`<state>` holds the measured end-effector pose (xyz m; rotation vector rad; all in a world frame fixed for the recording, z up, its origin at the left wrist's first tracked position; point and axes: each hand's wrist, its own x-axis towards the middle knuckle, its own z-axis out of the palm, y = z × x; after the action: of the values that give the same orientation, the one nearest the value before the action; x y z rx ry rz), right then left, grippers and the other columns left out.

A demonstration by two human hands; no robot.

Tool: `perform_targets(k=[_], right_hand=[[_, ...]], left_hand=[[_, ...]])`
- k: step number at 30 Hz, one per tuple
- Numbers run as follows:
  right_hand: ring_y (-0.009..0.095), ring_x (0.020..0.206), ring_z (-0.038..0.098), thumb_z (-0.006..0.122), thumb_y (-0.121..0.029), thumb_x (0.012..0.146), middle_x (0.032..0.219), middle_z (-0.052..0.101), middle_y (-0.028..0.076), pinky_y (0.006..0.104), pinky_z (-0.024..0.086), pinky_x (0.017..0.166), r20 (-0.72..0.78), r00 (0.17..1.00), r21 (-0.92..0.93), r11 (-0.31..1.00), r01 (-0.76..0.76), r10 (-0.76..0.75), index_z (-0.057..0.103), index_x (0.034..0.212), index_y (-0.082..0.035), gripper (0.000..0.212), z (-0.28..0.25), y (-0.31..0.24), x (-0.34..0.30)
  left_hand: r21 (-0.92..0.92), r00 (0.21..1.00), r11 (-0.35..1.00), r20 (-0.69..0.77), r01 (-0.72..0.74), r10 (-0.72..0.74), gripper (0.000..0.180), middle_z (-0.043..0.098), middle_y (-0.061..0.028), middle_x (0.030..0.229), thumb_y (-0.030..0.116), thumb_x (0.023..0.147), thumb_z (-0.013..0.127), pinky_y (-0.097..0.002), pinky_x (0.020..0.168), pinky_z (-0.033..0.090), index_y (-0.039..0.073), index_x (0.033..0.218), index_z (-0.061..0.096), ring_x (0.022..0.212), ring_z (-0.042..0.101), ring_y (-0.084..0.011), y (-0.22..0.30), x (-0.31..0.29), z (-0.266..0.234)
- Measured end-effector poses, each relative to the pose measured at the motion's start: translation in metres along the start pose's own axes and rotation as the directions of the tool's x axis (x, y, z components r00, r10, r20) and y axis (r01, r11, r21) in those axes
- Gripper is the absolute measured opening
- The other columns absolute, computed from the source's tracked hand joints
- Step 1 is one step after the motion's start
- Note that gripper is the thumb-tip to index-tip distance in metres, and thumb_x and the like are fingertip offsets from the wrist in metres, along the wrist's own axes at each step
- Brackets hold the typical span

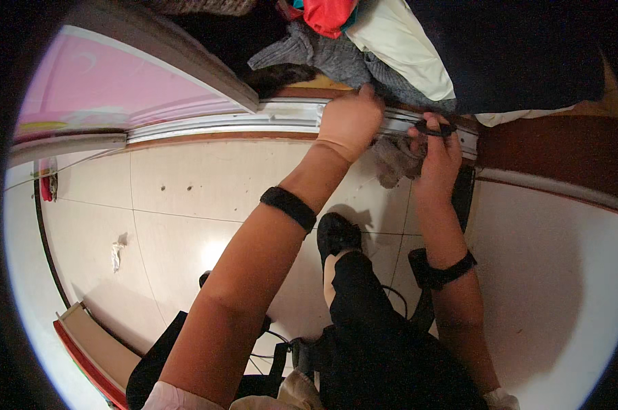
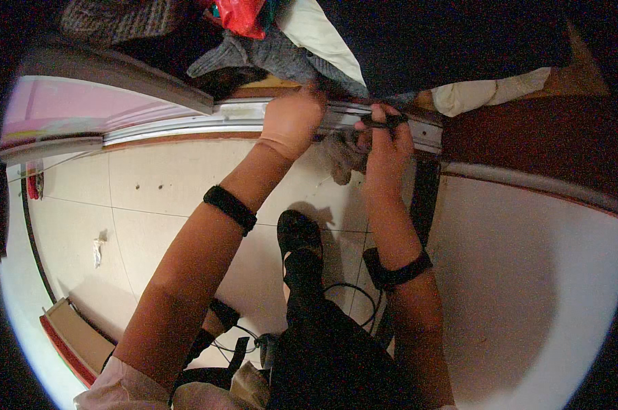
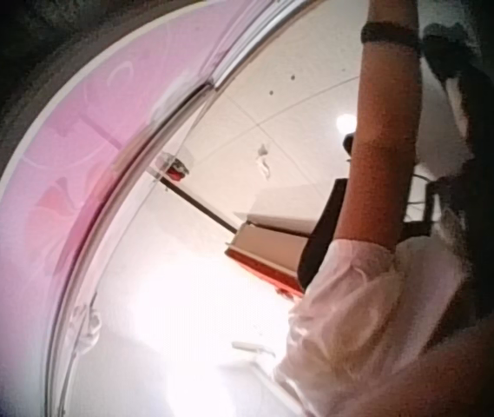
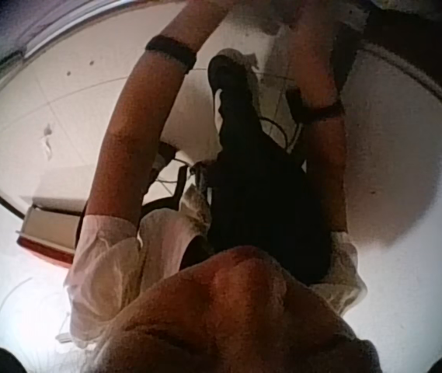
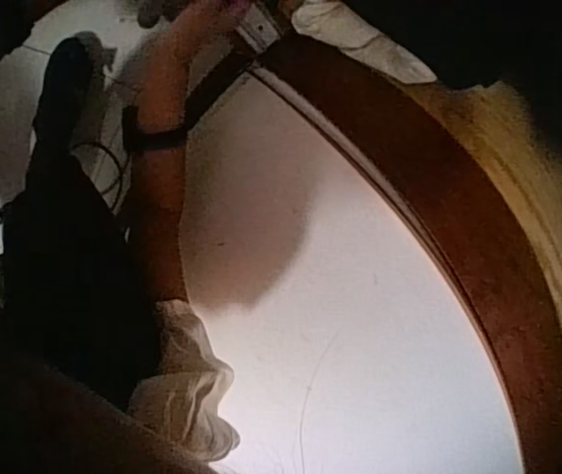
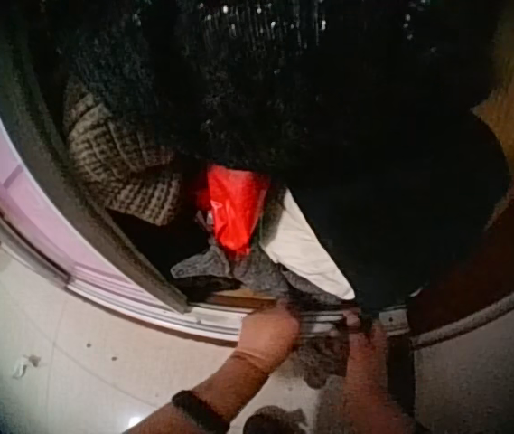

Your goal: The person cleans a sliding door track with a small brush and cloth, then uses scissors to trim a piece of gray material before pressing it into the track by hand.

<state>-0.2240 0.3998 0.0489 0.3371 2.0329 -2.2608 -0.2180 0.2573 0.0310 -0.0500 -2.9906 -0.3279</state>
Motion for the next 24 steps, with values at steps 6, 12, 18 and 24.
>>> perform_targets(k=[6,12,18,24], right_hand=[[0.013,0.067,0.058,0.057,-0.024,0.086,0.081,0.057,0.003,0.0243,0.041,0.053,0.012,1.0,0.003,1.0,-0.018,0.018,0.054,0.093,-0.003,0.022,-0.017,0.011,-0.006],[0.012,0.069,0.056,0.056,-0.024,0.086,0.079,0.057,0.003,0.0237,0.041,0.053,-0.008,0.996,0.039,0.995,-0.091,0.092,0.055,0.094,-0.004,0.021,-0.021,0.005,-0.011],[0.013,0.067,0.054,0.057,-0.024,0.085,0.084,0.056,0.003,0.0238,0.04,0.052,-0.001,0.998,0.07,0.996,-0.06,0.061,0.055,0.095,-0.006,0.021,-0.027,0.001,-0.017],[0.012,0.062,0.051,0.057,-0.021,0.085,0.084,0.055,0.004,0.0242,0.04,0.053,0.035,0.998,0.118,0.991,-0.063,0.059,0.055,0.096,-0.004,0.02,-0.03,-0.002,-0.029]], left_hand=[[0.107,0.995,0.99,-0.039,0.093,-0.089,0.012,0.055,-0.0142,0.081,0.012,0.077,0.049,-0.0369,0.052,0.051,0.003,0.08,0.057,0.066,0.061,-0.0275,0.008,0.006,0.02],[0.065,0.986,0.986,-0.065,0.156,-0.152,0.011,0.054,-0.0122,0.081,0.012,0.078,0.049,-0.036,0.053,0.051,0.003,0.077,0.055,0.068,0.061,-0.0269,0.009,0.007,0.022],[-0.172,0.962,0.949,-0.011,0.266,-0.272,0.01,0.058,-0.0178,0.078,0.01,0.079,0.05,-0.0403,0.061,0.05,0.002,0.079,0.055,0.073,0.061,-0.0318,-0.01,-0.007,0.001],[-0.642,0.886,0.656,0.082,0.397,-0.456,0.018,0.058,-0.016,0.067,0.017,0.082,0.058,-0.0333,0.056,0.044,0.0,0.076,0.058,0.061,0.057,-0.0263,-0.025,-0.081,-0.051]])
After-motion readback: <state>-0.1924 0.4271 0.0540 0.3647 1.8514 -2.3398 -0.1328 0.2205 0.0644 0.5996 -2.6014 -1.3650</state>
